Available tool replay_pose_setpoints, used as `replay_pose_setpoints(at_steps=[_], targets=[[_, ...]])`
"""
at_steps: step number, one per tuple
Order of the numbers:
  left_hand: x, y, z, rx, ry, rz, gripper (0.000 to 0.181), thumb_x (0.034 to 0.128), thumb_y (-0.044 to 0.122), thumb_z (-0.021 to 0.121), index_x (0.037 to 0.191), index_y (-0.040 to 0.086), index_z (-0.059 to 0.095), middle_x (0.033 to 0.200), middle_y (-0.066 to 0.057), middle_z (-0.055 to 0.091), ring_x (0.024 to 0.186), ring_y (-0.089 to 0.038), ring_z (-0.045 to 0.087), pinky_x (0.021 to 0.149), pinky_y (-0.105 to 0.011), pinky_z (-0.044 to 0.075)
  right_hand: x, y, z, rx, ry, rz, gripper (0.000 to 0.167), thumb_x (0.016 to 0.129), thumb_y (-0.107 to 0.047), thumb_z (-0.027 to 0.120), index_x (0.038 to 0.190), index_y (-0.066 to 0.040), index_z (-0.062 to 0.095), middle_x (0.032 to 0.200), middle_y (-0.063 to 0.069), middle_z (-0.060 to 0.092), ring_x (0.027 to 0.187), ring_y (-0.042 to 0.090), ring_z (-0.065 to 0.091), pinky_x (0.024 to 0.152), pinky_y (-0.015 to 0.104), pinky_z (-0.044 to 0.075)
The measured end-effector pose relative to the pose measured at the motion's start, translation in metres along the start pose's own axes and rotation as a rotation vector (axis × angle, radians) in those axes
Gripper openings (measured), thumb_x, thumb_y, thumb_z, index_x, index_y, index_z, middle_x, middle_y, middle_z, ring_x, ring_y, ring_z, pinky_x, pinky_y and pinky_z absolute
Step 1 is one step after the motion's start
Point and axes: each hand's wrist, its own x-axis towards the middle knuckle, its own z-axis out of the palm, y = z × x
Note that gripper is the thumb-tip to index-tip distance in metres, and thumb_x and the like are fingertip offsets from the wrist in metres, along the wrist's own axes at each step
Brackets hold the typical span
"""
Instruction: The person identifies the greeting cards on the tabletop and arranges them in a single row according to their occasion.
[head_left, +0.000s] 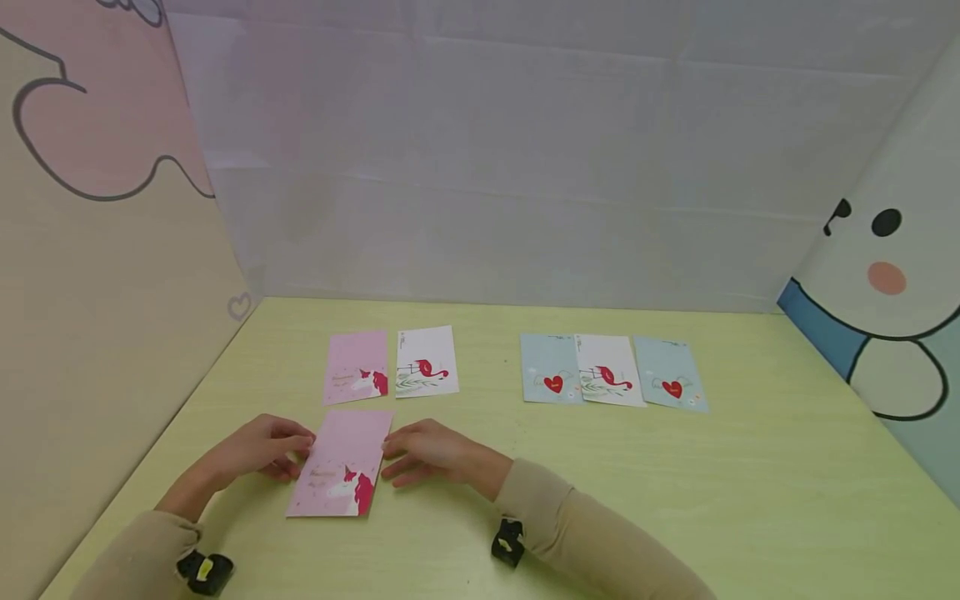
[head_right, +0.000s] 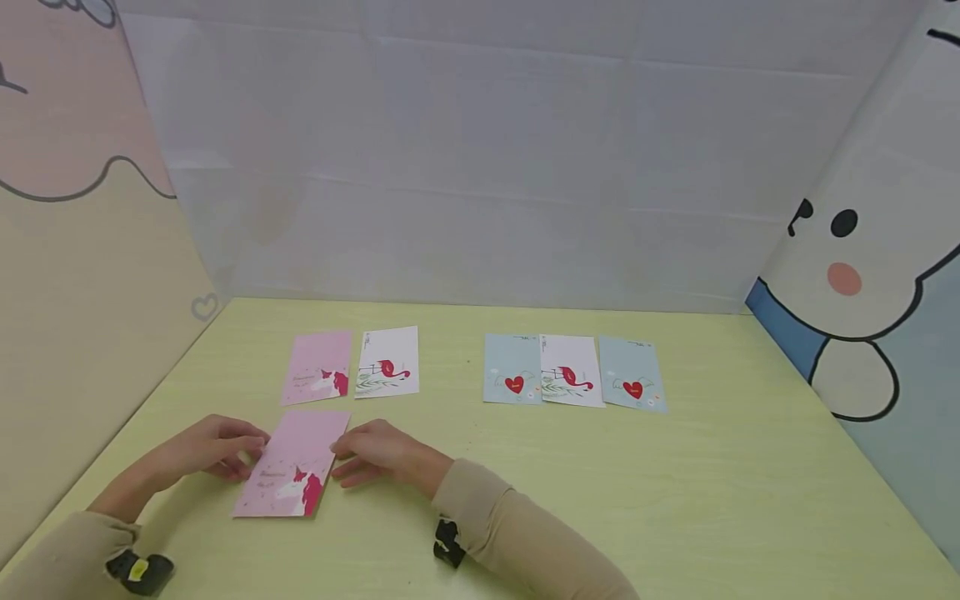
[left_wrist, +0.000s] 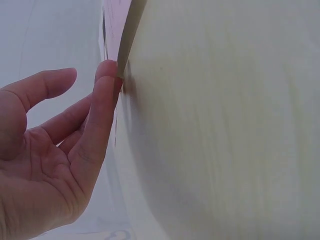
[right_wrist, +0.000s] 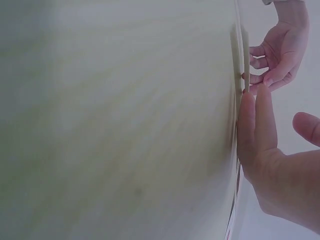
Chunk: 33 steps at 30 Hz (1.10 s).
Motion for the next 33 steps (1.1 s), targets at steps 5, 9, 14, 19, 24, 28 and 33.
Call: replay_pose_setpoints(at_steps=[5, 9, 14, 19, 24, 28, 33], targets=[[-0.001, 0.002, 0.001, 0.019, 0.015, -0.016, 0.036, 0.0878, 0.016, 0.054, 0.107, -0.015, 0.052, 0.083, -0.009, 0.058, 0.064, -0.021, 0.057, 0.059, -0.033, 0.051, 0.0, -0.001, 0.001, -0.005, -0.009, -0.005, 0.03, 0.088, -0.012, 0.053, 0.111, 0.006, 0.053, 0.092, 0.01, 0.059, 0.079, 0.023, 0.061, 0.066, 0.034, 0.051], [-0.003, 0.004, 0.001, 0.036, 0.036, -0.028, 0.034, 0.0874, 0.015, 0.054, 0.105, -0.014, 0.053, 0.083, -0.009, 0.057, 0.064, -0.021, 0.057, 0.058, -0.033, 0.051, -0.001, -0.001, 0.001, -0.016, -0.006, -0.003, 0.029, 0.088, -0.012, 0.051, 0.112, 0.005, 0.054, 0.092, 0.01, 0.06, 0.079, 0.023, 0.061, 0.066, 0.034, 0.051], [-0.003, 0.006, 0.002, 0.074, 0.07, -0.043, 0.031, 0.0872, 0.012, 0.053, 0.104, -0.014, 0.054, 0.084, -0.01, 0.058, 0.064, -0.021, 0.057, 0.058, -0.033, 0.051, -0.001, -0.001, 0.001, -0.029, 0.011, -0.008, 0.029, 0.088, -0.013, 0.052, 0.112, 0.005, 0.054, 0.093, 0.01, 0.059, 0.078, 0.022, 0.061, 0.066, 0.033, 0.051], [0.001, 0.008, 0.001, 0.119, 0.153, 0.012, 0.03, 0.0874, 0.012, 0.053, 0.104, -0.013, 0.055, 0.086, -0.013, 0.058, 0.065, -0.021, 0.058, 0.059, -0.031, 0.051, 0.0, -0.005, -0.004, -0.095, 0.087, -0.094, 0.031, 0.087, -0.014, 0.054, 0.113, 0.004, 0.053, 0.096, 0.007, 0.059, 0.079, 0.02, 0.061, 0.067, 0.031, 0.051], [0.024, -0.012, -0.005, 0.099, 0.335, 0.133, 0.045, 0.0876, 0.031, 0.054, 0.11, -0.008, 0.054, 0.097, -0.018, 0.058, 0.073, -0.021, 0.061, 0.059, -0.027, 0.051, 0.004, -0.011, -0.015, -0.039, 0.159, -0.222, 0.034, 0.088, -0.013, 0.052, 0.117, 0.006, 0.05, 0.107, 0.014, 0.056, 0.087, 0.022, 0.06, 0.072, 0.032, 0.05], [0.057, -0.043, -0.015, 0.047, 0.456, 0.165, 0.055, 0.0843, 0.047, 0.052, 0.116, 0.002, 0.052, 0.11, -0.015, 0.054, 0.087, -0.023, 0.059, 0.063, -0.024, 0.051, 0.008, -0.017, -0.026, 0.02, 0.213, -0.266, 0.035, 0.089, -0.012, 0.051, 0.119, 0.006, 0.048, 0.112, 0.018, 0.053, 0.092, 0.024, 0.057, 0.077, 0.033, 0.048], [0.081, -0.058, -0.023, -0.036, 0.481, 0.155, 0.062, 0.0827, 0.053, 0.049, 0.123, 0.006, 0.048, 0.12, -0.013, 0.048, 0.104, -0.027, 0.049, 0.072, -0.029, 0.05, 0.013, -0.021, -0.036, 0.078, 0.254, -0.279, 0.038, 0.089, -0.011, 0.051, 0.121, 0.007, 0.045, 0.116, 0.018, 0.051, 0.097, 0.025, 0.055, 0.081, 0.033, 0.046]])
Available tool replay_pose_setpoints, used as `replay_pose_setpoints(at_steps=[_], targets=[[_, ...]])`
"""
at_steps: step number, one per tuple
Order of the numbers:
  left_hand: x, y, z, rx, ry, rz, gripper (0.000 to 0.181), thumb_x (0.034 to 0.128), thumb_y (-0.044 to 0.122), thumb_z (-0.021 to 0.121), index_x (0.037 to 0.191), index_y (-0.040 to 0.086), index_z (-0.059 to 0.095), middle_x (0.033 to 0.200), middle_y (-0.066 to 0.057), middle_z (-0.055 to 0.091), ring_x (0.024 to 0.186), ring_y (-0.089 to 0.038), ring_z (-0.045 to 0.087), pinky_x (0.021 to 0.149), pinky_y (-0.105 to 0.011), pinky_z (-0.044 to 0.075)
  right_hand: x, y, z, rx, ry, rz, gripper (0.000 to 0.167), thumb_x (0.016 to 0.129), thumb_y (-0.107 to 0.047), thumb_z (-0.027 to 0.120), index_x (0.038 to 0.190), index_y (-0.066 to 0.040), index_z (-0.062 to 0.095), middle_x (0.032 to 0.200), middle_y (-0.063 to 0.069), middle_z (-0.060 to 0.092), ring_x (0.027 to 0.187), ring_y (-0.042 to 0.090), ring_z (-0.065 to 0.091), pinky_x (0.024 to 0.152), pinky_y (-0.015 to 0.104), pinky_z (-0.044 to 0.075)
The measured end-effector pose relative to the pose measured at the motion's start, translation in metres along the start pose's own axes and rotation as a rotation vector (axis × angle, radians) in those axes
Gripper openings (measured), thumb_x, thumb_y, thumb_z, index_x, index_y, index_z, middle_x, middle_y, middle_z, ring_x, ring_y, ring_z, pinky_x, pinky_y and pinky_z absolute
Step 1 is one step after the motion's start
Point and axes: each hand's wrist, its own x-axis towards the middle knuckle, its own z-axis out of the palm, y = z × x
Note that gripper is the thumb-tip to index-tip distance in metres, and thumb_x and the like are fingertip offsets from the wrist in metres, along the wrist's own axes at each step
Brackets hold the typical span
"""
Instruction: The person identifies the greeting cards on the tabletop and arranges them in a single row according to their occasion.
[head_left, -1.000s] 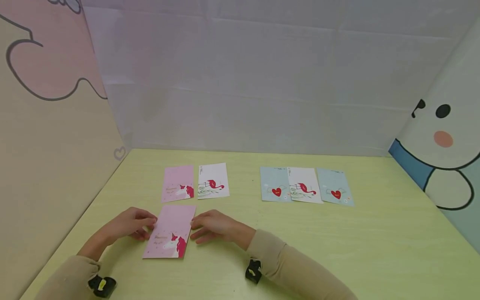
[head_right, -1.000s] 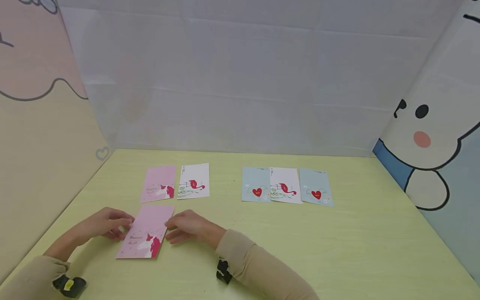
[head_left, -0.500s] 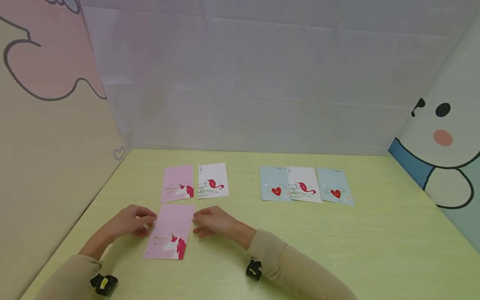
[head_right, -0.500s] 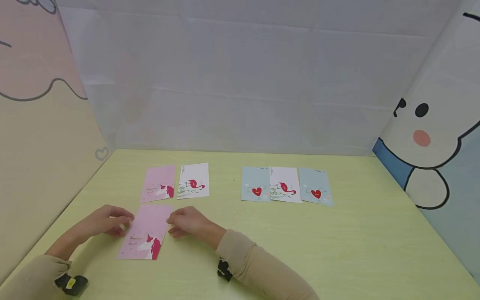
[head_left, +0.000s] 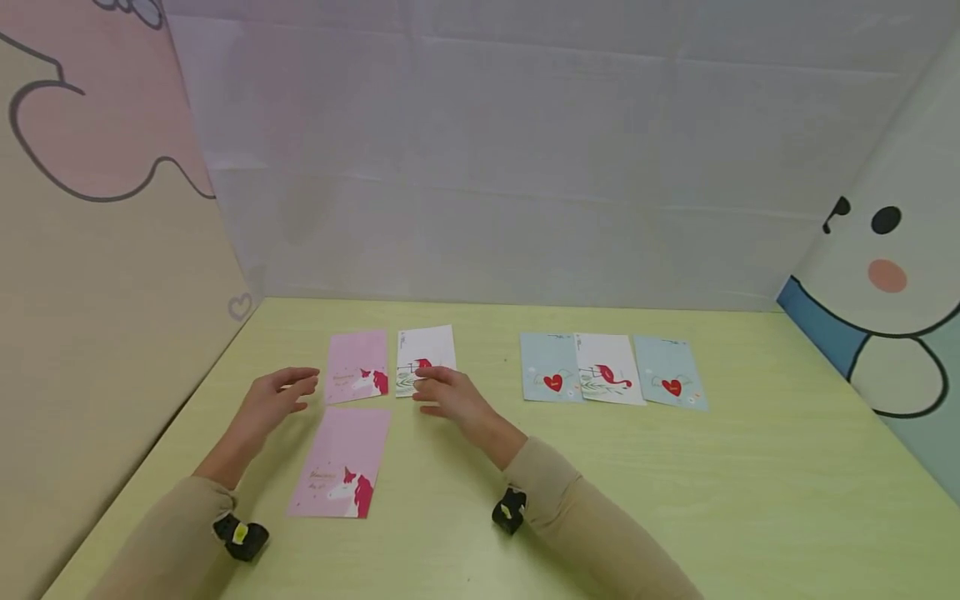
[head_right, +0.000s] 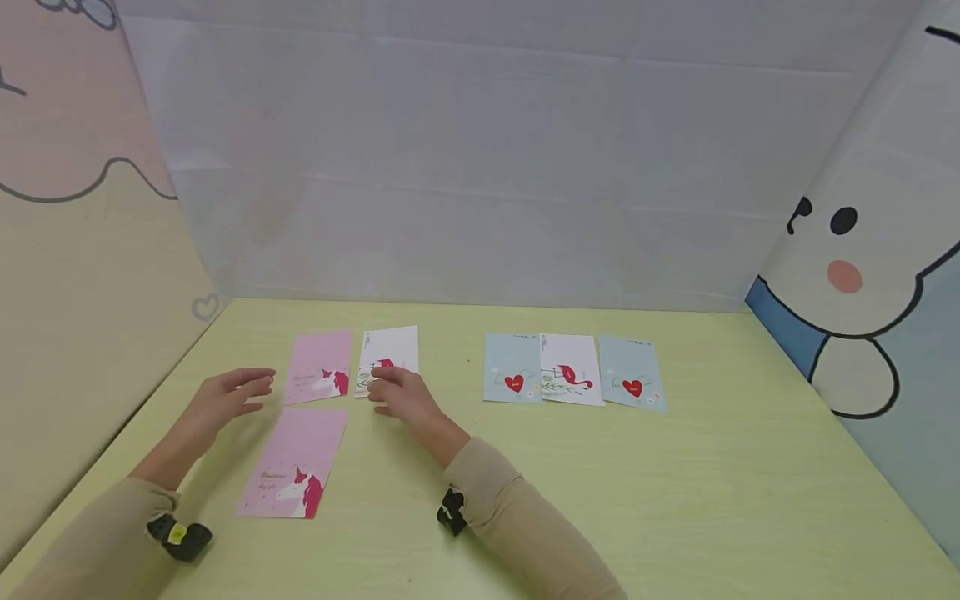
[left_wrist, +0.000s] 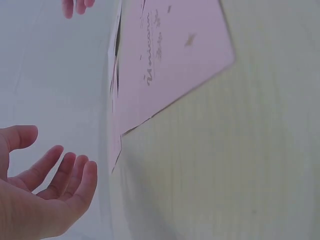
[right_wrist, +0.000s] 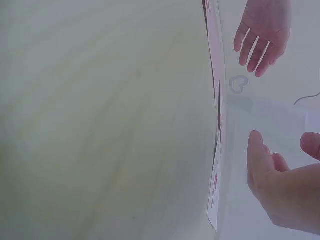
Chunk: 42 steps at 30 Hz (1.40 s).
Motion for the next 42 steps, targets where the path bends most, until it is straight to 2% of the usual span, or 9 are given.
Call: replay_pose_setpoints(at_steps=[3, 8, 14, 17, 21, 24, 28, 31, 42], targets=[[0.002, 0.006, 0.001, -0.058, -0.005, -0.032, 0.066, 0.083, 0.053, 0.048, 0.127, 0.004, 0.043, 0.125, -0.014, 0.043, 0.112, -0.03, 0.042, 0.078, -0.031, 0.047, 0.006, 0.0, -0.003, 0.026, 0.01, 0.015, 0.039, 0.089, -0.011, 0.051, 0.123, 0.007, 0.044, 0.122, 0.019, 0.047, 0.1, 0.026, 0.053, 0.083, 0.033, 0.045], [-0.004, 0.028, 0.003, -0.161, -0.008, -0.082, 0.072, 0.0832, 0.05, 0.05, 0.131, -0.001, 0.036, 0.13, -0.019, 0.035, 0.119, -0.034, 0.033, 0.09, -0.04, 0.038, 0.015, 0.0, -0.007, 0.067, 0.036, 0.067, 0.04, 0.089, -0.012, 0.05, 0.125, 0.005, 0.043, 0.124, 0.017, 0.045, 0.105, 0.028, 0.051, 0.085, 0.034, 0.044], [-0.011, 0.055, 0.002, -0.166, -0.044, -0.122, 0.074, 0.0866, 0.046, 0.048, 0.135, -0.005, 0.024, 0.134, -0.024, 0.027, 0.122, -0.037, 0.028, 0.093, -0.039, 0.035, 0.021, -0.002, -0.009, 0.141, 0.022, 0.101, 0.042, 0.09, -0.012, 0.048, 0.128, 0.003, 0.039, 0.127, 0.018, 0.042, 0.111, 0.029, 0.046, 0.087, 0.033, 0.042], [-0.006, 0.054, 0.004, -0.164, -0.047, -0.143, 0.073, 0.0879, 0.044, 0.047, 0.136, -0.005, 0.021, 0.136, -0.026, 0.024, 0.122, -0.038, 0.026, 0.093, -0.04, 0.035, 0.024, -0.003, -0.009, 0.18, -0.001, 0.103, 0.043, 0.091, -0.01, 0.046, 0.131, 0.002, 0.035, 0.129, 0.019, 0.039, 0.113, 0.03, 0.044, 0.089, 0.034, 0.04], [0.009, 0.032, 0.006, -0.156, -0.023, -0.152, 0.078, 0.0858, 0.049, 0.047, 0.137, -0.003, 0.02, 0.136, -0.026, 0.024, 0.122, -0.038, 0.027, 0.094, -0.044, 0.033, 0.029, -0.001, -0.008, 0.246, -0.034, 0.102, 0.046, 0.092, -0.011, 0.044, 0.134, 0.002, 0.03, 0.131, 0.021, 0.036, 0.116, 0.031, 0.04, 0.091, 0.037, 0.038], [0.007, 0.042, 0.006, -0.158, -0.035, -0.186, 0.077, 0.0869, 0.047, 0.046, 0.138, -0.003, 0.017, 0.137, -0.026, 0.022, 0.123, -0.037, 0.026, 0.094, -0.039, 0.034, 0.034, -0.001, -0.003, 0.292, -0.062, 0.098, 0.048, 0.093, -0.013, 0.042, 0.135, 0.002, 0.026, 0.133, 0.023, 0.033, 0.118, 0.033, 0.037, 0.092, 0.039, 0.037], [-0.009, 0.078, 0.005, -0.17, -0.066, -0.232, 0.069, 0.0912, 0.035, 0.043, 0.138, -0.006, 0.013, 0.137, -0.029, 0.019, 0.123, -0.037, 0.024, 0.095, -0.037, 0.034, 0.037, -0.003, 0.006, 0.315, -0.082, 0.108, 0.049, 0.094, -0.016, 0.041, 0.136, 0.002, 0.024, 0.134, 0.026, 0.028, 0.12, 0.036, 0.033, 0.093, 0.041, 0.035], [-0.012, 0.086, 0.005, -0.173, -0.078, -0.235, 0.065, 0.0929, 0.031, 0.041, 0.137, -0.008, 0.012, 0.135, -0.031, 0.019, 0.123, -0.039, 0.024, 0.096, -0.042, 0.031, 0.04, -0.004, 0.013, 0.32, -0.085, 0.124, 0.05, 0.093, -0.017, 0.042, 0.136, 0.002, 0.024, 0.134, 0.027, 0.026, 0.121, 0.038, 0.03, 0.093, 0.043, 0.035], [-0.013, 0.09, 0.007, -0.158, -0.108, -0.252, 0.066, 0.0932, 0.031, 0.04, 0.137, -0.008, 0.01, 0.136, -0.031, 0.017, 0.122, -0.04, 0.025, 0.094, -0.042, 0.034, 0.045, -0.003, 0.029, 0.302, -0.053, 0.187, 0.055, 0.091, -0.02, 0.047, 0.137, -0.001, 0.024, 0.135, 0.024, 0.025, 0.121, 0.038, 0.03, 0.092, 0.044, 0.036]])
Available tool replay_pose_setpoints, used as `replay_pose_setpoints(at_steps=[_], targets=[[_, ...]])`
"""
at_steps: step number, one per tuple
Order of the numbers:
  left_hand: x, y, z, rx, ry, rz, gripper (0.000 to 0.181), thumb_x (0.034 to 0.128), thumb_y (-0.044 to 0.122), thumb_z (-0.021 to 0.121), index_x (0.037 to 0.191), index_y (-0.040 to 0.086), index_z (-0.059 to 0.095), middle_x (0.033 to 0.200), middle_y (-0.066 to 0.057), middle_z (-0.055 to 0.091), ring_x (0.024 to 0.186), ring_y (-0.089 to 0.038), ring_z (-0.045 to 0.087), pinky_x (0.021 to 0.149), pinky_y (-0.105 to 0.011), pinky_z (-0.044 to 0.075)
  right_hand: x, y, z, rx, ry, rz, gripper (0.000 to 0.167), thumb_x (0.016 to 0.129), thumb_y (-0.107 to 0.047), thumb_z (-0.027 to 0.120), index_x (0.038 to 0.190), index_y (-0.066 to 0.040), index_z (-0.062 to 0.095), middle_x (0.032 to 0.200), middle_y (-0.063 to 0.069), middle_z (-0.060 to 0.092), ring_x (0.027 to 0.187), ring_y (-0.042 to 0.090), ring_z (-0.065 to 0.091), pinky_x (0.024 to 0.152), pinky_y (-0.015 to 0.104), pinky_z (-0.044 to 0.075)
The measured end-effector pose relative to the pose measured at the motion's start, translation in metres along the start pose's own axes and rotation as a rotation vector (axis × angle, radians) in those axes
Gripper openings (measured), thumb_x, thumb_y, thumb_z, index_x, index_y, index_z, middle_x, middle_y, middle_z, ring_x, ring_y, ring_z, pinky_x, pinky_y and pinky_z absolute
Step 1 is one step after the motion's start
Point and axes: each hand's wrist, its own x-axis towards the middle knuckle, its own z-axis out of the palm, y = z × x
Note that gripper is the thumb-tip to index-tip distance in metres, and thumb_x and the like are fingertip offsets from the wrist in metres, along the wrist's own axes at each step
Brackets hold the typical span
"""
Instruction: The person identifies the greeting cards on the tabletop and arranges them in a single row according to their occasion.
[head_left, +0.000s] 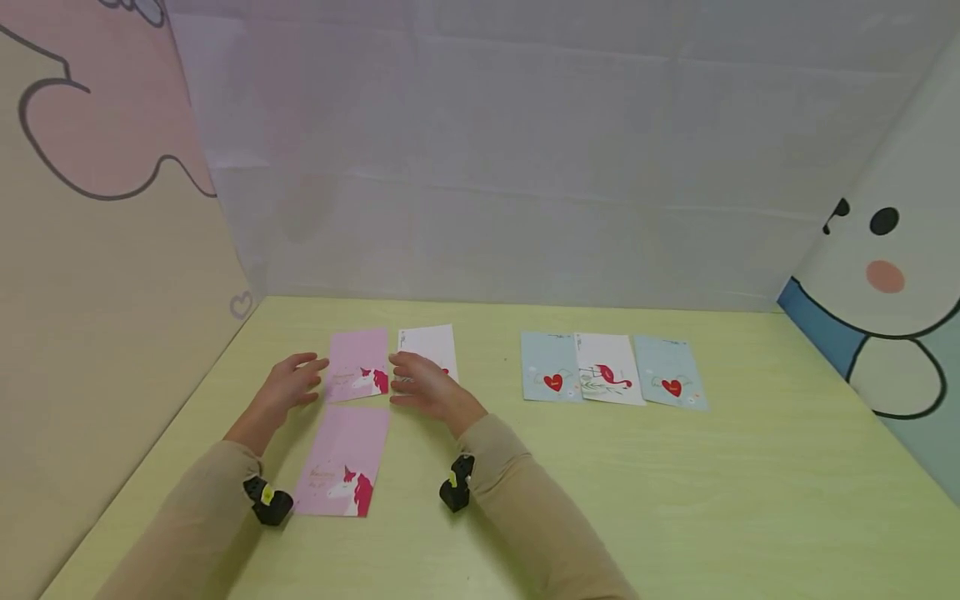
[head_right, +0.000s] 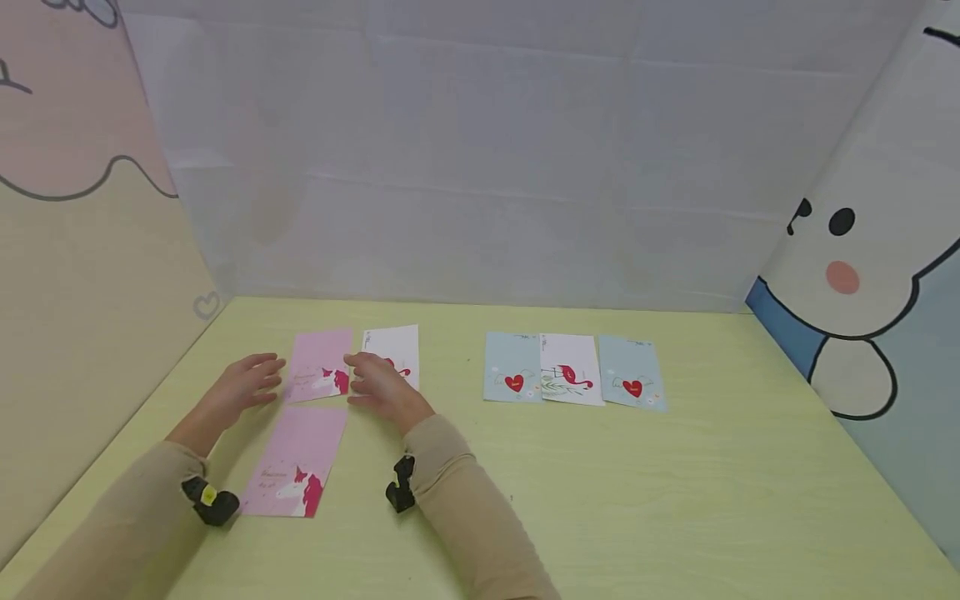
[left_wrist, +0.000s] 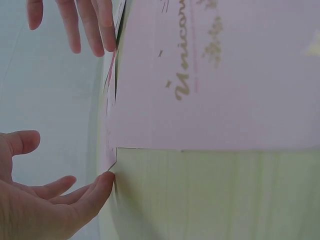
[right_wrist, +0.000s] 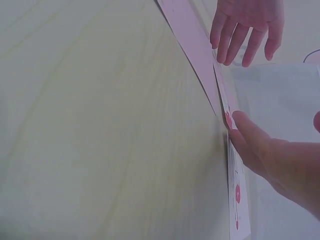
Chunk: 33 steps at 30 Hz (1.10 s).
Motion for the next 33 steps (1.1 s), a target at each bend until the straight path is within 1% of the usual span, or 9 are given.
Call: replay_pose_setpoints(at_steps=[2, 6, 8, 14, 21, 25, 28, 30, 33], targets=[[0.001, -0.002, 0.0, 0.007, 0.001, 0.003, 0.068, 0.0926, 0.034, 0.041, 0.136, -0.009, 0.01, 0.136, -0.032, 0.017, 0.121, -0.04, 0.026, 0.092, -0.042, 0.035, 0.0, 0.0, 0.001, -0.001, 0.005, 0.006, 0.056, 0.09, -0.02, 0.048, 0.137, -0.001, 0.024, 0.136, 0.023, 0.025, 0.121, 0.037, 0.03, 0.092, 0.044, 0.036], [0.005, -0.004, 0.001, 0.018, 0.018, -0.013, 0.071, 0.09, 0.039, 0.045, 0.137, -0.006, 0.015, 0.136, -0.028, 0.021, 0.121, -0.037, 0.029, 0.089, -0.039, 0.04, 0.0, 0.0, 0.0, -0.006, 0.009, 0.008, 0.057, 0.09, -0.022, 0.049, 0.137, -0.002, 0.024, 0.136, 0.023, 0.025, 0.121, 0.037, 0.031, 0.091, 0.043, 0.037], [0.006, -0.004, 0.001, 0.008, 0.008, -0.009, 0.074, 0.0892, 0.042, 0.045, 0.137, -0.007, 0.014, 0.136, -0.028, 0.021, 0.121, -0.037, 0.028, 0.087, -0.037, 0.041, 0.001, 0.0, 0.0, 0.0, 0.011, 0.011, 0.058, 0.09, -0.021, 0.049, 0.137, -0.002, 0.024, 0.136, 0.023, 0.024, 0.121, 0.037, 0.031, 0.091, 0.043, 0.037], [0.005, -0.002, 0.003, -0.056, -0.034, -0.004, 0.067, 0.0931, 0.032, 0.039, 0.137, -0.009, 0.008, 0.139, -0.027, 0.016, 0.123, -0.038, 0.024, 0.089, -0.037, 0.039, 0.003, 0.0, -0.001, 0.009, 0.029, 0.021, 0.057, 0.09, -0.02, 0.049, 0.137, -0.002, 0.024, 0.135, 0.025, 0.024, 0.12, 0.038, 0.031, 0.09, 0.044, 0.038], [0.004, 0.0, 0.004, -0.127, -0.018, -0.037, 0.064, 0.0937, 0.029, 0.038, 0.137, -0.009, 0.01, 0.138, -0.028, 0.016, 0.122, -0.036, 0.027, 0.086, -0.033, 0.042, 0.005, 0.001, -0.002, 0.007, 0.057, 0.03, 0.056, 0.09, -0.02, 0.05, 0.136, 0.0, 0.027, 0.133, 0.027, 0.027, 0.119, 0.037, 0.034, 0.087, 0.043, 0.041], [0.006, -0.002, 0.003, -0.128, -0.006, -0.029, 0.06, 0.0937, 0.026, 0.039, 0.136, -0.009, 0.014, 0.136, -0.028, 0.021, 0.119, -0.034, 0.031, 0.082, -0.028, 0.045, 0.006, 0.001, -0.003, -0.001, 0.072, 0.034, 0.056, 0.089, -0.022, 0.05, 0.135, 0.0, 0.028, 0.129, 0.026, 0.033, 0.116, 0.035, 0.038, 0.085, 0.041, 0.042], [0.009, -0.006, 0.003, -0.09, 0.004, 0.016, 0.058, 0.0933, 0.02, 0.042, 0.135, -0.011, 0.016, 0.131, -0.029, 0.029, 0.11, -0.028, 0.043, 0.078, -0.024, 0.046, 0.007, 0.0, -0.004, -0.023, 0.069, 0.028, 0.056, 0.089, -0.022, 0.051, 0.135, 0.0, 0.028, 0.126, 0.025, 0.038, 0.113, 0.033, 0.042, 0.084, 0.039, 0.044], [0.013, -0.012, 0.002, -0.094, 0.037, 0.043, 0.054, 0.0914, 0.014, 0.046, 0.134, -0.011, 0.022, 0.128, -0.03, 0.034, 0.097, -0.018, 0.052, 0.073, -0.022, 0.047, 0.007, 0.0, -0.005, -0.037, 0.061, 0.024, 0.057, 0.089, -0.023, 0.051, 0.135, 0.0, 0.029, 0.124, 0.024, 0.041, 0.111, 0.032, 0.044, 0.083, 0.037, 0.044], [0.025, -0.026, 0.0, -0.108, 0.074, 0.089, 0.05, 0.088, 0.006, 0.049, 0.131, -0.012, 0.029, 0.125, -0.03, 0.036, 0.078, -0.002, 0.053, 0.068, -0.019, 0.048, 0.007, 0.0, -0.007, -0.058, 0.046, 0.011, 0.054, 0.089, -0.023, 0.051, 0.134, 0.0, 0.032, 0.121, 0.022, 0.045, 0.109, 0.03, 0.046, 0.083, 0.037, 0.045]])
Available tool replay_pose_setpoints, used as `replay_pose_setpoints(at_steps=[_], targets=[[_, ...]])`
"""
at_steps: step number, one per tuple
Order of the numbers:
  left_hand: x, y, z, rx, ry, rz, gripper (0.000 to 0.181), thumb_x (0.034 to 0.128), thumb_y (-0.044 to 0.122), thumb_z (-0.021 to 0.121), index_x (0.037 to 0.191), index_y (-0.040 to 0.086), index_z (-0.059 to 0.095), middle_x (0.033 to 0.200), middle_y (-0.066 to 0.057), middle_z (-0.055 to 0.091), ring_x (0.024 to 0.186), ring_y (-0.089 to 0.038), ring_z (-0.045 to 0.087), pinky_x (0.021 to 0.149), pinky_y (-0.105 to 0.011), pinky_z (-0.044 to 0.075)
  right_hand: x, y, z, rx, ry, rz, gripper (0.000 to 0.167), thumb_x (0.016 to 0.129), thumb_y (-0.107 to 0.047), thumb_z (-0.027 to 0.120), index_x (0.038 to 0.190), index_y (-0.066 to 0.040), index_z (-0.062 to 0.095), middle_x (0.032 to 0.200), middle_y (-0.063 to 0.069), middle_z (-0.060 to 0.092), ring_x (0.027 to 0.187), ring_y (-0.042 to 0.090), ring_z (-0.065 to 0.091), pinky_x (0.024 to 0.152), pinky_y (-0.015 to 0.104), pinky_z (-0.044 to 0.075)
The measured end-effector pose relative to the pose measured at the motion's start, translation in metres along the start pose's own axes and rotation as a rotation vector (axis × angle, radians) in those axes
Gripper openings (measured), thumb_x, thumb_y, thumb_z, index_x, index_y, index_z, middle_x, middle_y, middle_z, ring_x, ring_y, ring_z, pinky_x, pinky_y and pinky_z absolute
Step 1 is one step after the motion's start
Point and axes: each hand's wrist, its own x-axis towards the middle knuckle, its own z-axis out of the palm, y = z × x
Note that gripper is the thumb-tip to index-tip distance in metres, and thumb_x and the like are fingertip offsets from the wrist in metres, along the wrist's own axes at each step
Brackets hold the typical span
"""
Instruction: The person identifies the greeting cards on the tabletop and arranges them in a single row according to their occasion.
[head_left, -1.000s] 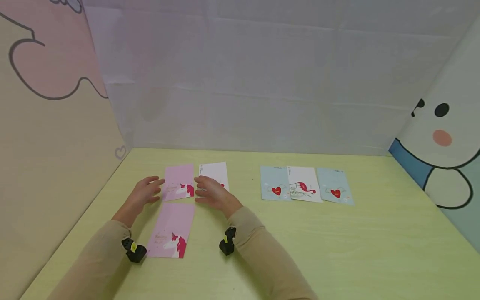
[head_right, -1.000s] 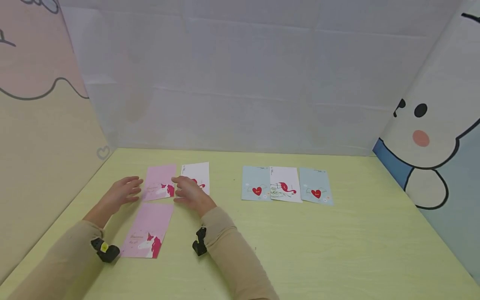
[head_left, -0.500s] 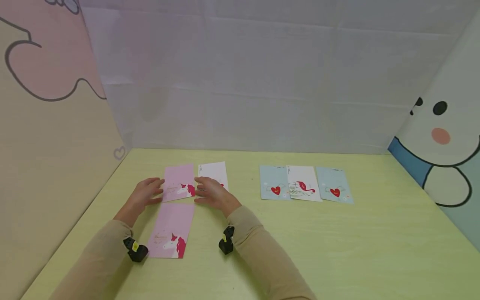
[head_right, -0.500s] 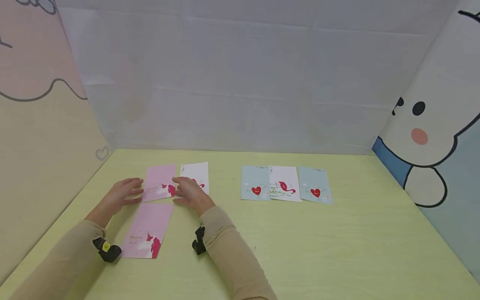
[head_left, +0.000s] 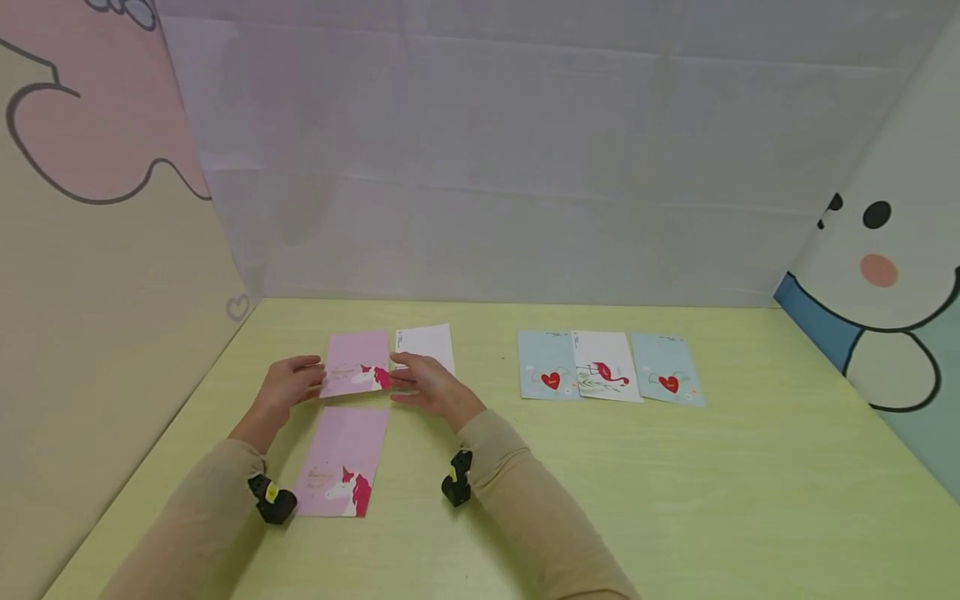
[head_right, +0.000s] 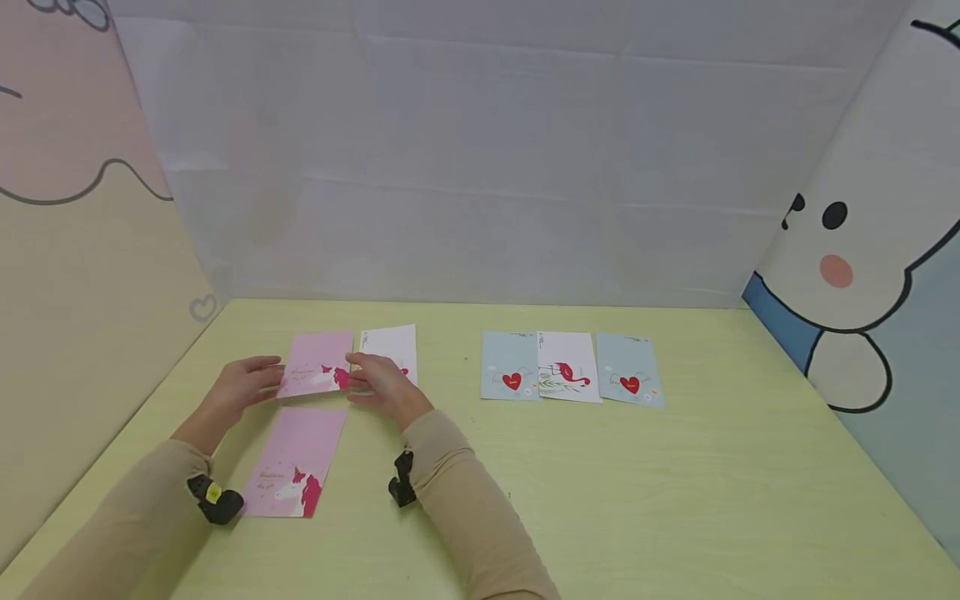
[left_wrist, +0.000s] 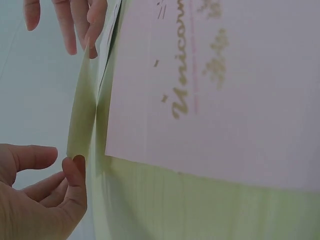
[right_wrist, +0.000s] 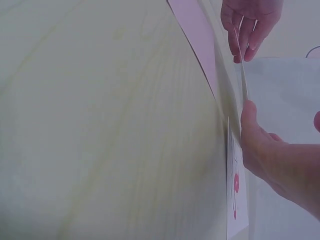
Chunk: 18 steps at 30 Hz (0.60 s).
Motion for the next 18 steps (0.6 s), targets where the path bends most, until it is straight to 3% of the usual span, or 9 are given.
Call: replay_pose_setpoints(at_steps=[5, 9, 16, 18], targets=[[0.013, -0.017, -0.004, 0.004, 0.033, 0.077, 0.048, 0.0835, 0.001, 0.052, 0.128, -0.009, 0.037, 0.119, -0.025, 0.043, 0.072, -0.001, 0.053, 0.063, -0.019, 0.049, -0.003, -0.002, -0.002, -0.026, -0.014, -0.024, 0.045, 0.09, -0.021, 0.048, 0.129, 0.0, 0.04, 0.117, 0.019, 0.049, 0.106, 0.028, 0.048, 0.083, 0.037, 0.045], [0.003, -0.007, 0.001, 0.027, 0.053, 0.105, 0.049, 0.0829, 0.002, 0.051, 0.129, -0.006, 0.038, 0.117, -0.022, 0.043, 0.074, -0.005, 0.053, 0.065, -0.018, 0.048, -0.007, -0.004, -0.005, -0.028, -0.015, -0.047, 0.043, 0.091, -0.019, 0.047, 0.128, 0.001, 0.041, 0.115, 0.018, 0.05, 0.107, 0.029, 0.048, 0.083, 0.037, 0.044], [0.014, -0.02, 0.005, 0.028, 0.078, 0.13, 0.047, 0.0832, -0.002, 0.05, 0.129, -0.004, 0.04, 0.119, -0.023, 0.042, 0.075, -0.008, 0.052, 0.063, -0.018, 0.048, -0.013, -0.004, -0.012, -0.048, -0.022, -0.086, 0.043, 0.091, -0.019, 0.047, 0.128, 0.003, 0.04, 0.11, 0.017, 0.054, 0.102, 0.027, 0.053, 0.082, 0.034, 0.046], [0.006, -0.013, 0.008, 0.02, 0.071, 0.124, 0.047, 0.0838, -0.001, 0.05, 0.129, -0.003, 0.04, 0.12, -0.022, 0.042, 0.076, -0.006, 0.052, 0.064, -0.017, 0.048, -0.016, -0.005, -0.015, -0.054, -0.027, -0.099, 0.043, 0.091, -0.018, 0.047, 0.128, 0.004, 0.04, 0.109, 0.016, 0.055, 0.1, 0.026, 0.054, 0.081, 0.034, 0.046]])
